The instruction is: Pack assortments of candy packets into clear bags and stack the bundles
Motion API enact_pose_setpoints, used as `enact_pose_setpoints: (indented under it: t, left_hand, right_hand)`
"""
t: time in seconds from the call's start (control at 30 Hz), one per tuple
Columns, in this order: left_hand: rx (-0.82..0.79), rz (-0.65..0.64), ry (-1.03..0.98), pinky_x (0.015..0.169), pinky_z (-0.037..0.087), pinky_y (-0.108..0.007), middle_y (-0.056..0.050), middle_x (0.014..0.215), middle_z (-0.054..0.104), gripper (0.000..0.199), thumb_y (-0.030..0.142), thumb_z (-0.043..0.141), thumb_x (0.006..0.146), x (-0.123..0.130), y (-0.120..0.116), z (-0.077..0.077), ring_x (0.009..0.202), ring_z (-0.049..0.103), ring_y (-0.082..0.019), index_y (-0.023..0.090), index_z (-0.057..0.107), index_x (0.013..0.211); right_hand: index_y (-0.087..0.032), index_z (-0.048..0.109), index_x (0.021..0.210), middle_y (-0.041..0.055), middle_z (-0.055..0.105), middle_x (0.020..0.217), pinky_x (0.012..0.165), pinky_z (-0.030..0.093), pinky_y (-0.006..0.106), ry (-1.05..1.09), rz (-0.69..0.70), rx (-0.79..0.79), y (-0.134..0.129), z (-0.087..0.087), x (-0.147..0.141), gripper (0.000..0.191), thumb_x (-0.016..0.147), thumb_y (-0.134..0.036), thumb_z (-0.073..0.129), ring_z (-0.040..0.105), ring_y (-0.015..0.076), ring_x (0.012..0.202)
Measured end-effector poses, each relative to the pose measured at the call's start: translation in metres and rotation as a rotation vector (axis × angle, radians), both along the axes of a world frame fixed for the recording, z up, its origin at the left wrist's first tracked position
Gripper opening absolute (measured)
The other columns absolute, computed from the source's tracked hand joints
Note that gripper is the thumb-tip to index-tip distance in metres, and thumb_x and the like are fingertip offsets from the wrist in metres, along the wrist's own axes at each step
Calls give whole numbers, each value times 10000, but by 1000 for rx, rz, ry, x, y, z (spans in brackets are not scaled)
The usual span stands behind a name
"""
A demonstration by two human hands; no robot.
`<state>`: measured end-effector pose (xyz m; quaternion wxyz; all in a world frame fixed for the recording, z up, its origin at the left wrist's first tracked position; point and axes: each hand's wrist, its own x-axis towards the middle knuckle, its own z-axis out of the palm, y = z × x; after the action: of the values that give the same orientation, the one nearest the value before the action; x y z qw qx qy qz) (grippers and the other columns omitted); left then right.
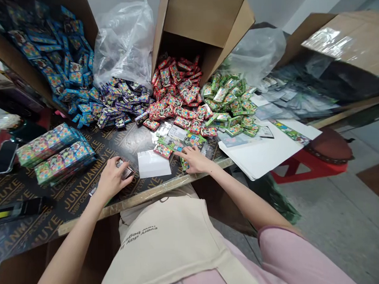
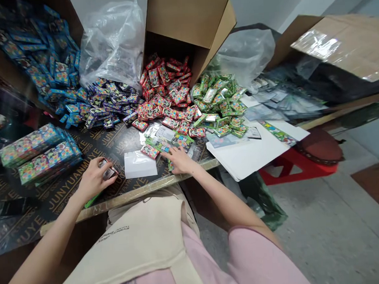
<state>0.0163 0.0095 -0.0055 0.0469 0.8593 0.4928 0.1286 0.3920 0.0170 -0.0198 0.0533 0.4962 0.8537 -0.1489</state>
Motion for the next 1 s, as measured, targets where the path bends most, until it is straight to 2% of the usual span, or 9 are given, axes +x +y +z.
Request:
enact_pose_setpoints:
  t: [0.07,0.17,0.27,0.37,0.5,0.63,0.73,0.87,1.0]
  left_hand:
    - [-15,40,-61,987,457,-483,-146,1245,479,391,412,639,808,2,-2,5,1168,487,-329,213,612,1144]
    - [-88,78,-247,1029,435,-458,-129,1264,488,734,389,719,743,7,-7,13,1186,495,-295,216,416,1389]
    - [-205,85,-415,1052,420,-443,-115,1279,510,1077,368,791,672,15,-12,15,1181,528,-265,234,143,1522]
    - [-280,72,-510,1047,424,-450,-120,1287,536,1204,356,827,630,22,-16,12,1183,556,-267,251,44,1539]
    - [-310,46,-575,1041,429,-477,-154,1308,562,1275,349,848,604,20,-19,10,1203,572,-296,247,-9,1543]
    - [-297,83,-621,1050,427,-483,-167,1313,580,1285,341,850,602,10,-18,15,1237,561,-310,241,-16,1546]
    - [-339,54,-612,1069,409,-488,-166,1338,574,1293,345,859,588,6,-18,21,1254,551,-311,249,-2,1548]
    - [-397,-1,-627,1062,414,-492,-169,1320,596,1322,364,878,559,7,-21,25,1230,574,-316,252,9,1549]
    - [-363,37,-659,1042,438,-480,-176,1303,611,1357,359,884,549,10,-23,23,1205,595,-315,231,-26,1547]
  right_hand:
    - [-201,426,1430,180,530,1254,1015,333,571,168,-25,5,-1,3,-5,873,615,-222,739,476,371,1170]
    - [-246,320,1471,135,447,1377,1057,372,499,631,-88,-41,6,11,-19,925,629,-210,701,448,317,1245]
    - [-303,213,1491,87,436,1367,1049,423,408,1108,-126,-143,15,18,-50,979,656,-271,722,507,240,1211]
    - [-316,179,1498,85,449,1361,1060,429,386,1365,-90,-214,18,22,-88,1043,647,-371,780,546,220,1191]
    - [-264,354,1465,100,445,1439,1160,316,425,1283,11,-234,15,18,-120,966,629,-376,824,464,261,1323]
    - [-234,483,1401,110,529,1399,1151,328,454,1256,87,-342,14,7,-126,890,607,-399,849,489,285,1316]
    - [-228,515,1373,119,539,1399,1148,324,460,1318,61,-385,18,4,-126,885,586,-448,856,484,295,1325]
    - [-218,537,1341,135,487,1444,1164,274,469,1238,50,-295,22,17,-122,843,588,-441,843,406,305,1385]
    - [-227,523,1349,131,495,1437,1160,247,491,1031,123,-146,19,38,-120,814,604,-370,819,401,309,1383]
